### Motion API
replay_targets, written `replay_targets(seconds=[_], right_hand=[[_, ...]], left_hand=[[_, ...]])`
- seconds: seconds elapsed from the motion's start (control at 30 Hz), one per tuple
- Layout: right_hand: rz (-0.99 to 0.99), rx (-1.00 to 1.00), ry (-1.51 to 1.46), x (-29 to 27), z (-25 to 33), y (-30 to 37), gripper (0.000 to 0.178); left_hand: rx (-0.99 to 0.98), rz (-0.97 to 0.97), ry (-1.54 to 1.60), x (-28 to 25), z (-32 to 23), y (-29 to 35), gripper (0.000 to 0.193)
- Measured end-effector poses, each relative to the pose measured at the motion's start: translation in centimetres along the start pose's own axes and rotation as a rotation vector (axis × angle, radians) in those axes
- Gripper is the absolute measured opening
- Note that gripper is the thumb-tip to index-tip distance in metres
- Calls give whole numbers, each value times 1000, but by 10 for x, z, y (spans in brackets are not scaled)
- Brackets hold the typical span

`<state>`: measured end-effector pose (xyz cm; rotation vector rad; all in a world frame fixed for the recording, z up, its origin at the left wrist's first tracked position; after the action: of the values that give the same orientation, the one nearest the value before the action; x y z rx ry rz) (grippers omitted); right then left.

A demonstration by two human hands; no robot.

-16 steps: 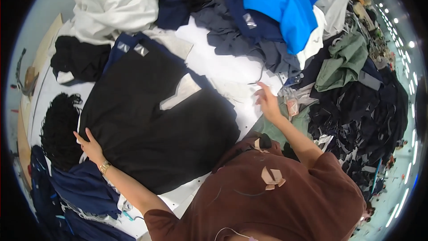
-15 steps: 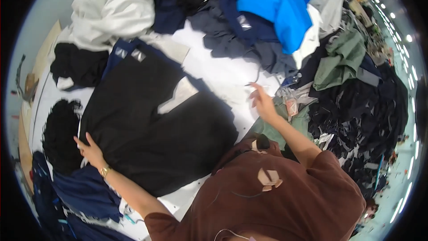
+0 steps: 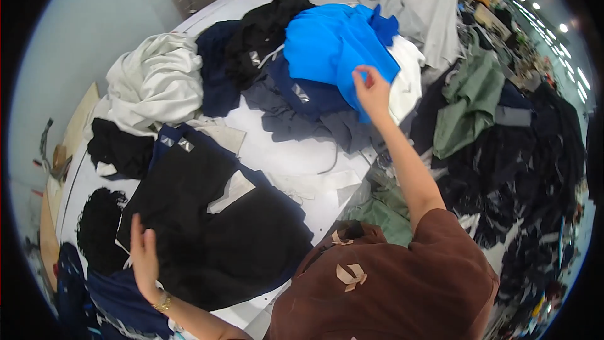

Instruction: Trimming excess loose threads from various textile garments using handheld thread snips.

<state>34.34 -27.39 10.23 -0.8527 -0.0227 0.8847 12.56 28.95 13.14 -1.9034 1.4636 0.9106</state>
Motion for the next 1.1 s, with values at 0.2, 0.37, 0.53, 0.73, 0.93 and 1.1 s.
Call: replay_targets(seconds=[0.2,0.37,0.53,0.73,0.93,1.1], right_hand=[[187,-49,121,52,1,-94,49],[474,-129,454,112,-14,-126,49],[501,-170,74,116,-33,-169,33],[304,40,-994,40,49,-165,14],[282,107,-1212,17,56,-165,14],[707,207,-1306,74,54,-124,15]], left_hand=[[-16,269,236,100,-93,45,53],[-157,279,416,157,-117,84,50],[-263,273,536,179,-132,95,47],[-124,328,499,192,-162,41,44],[237,305,962,236,-250,-31,72],[93,-94,1158,274,-229,-39,61]])
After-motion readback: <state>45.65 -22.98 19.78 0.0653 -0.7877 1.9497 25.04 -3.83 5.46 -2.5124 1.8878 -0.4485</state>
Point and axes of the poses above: each hand's wrist, its own y-axis away from the middle knuckle, its own x-axis out of the palm, z = x × y, the point moved 3 cm from there along -y, towards the middle knuckle, and after that the axes turned 7 degrees about -y, right-handed, at the moved point
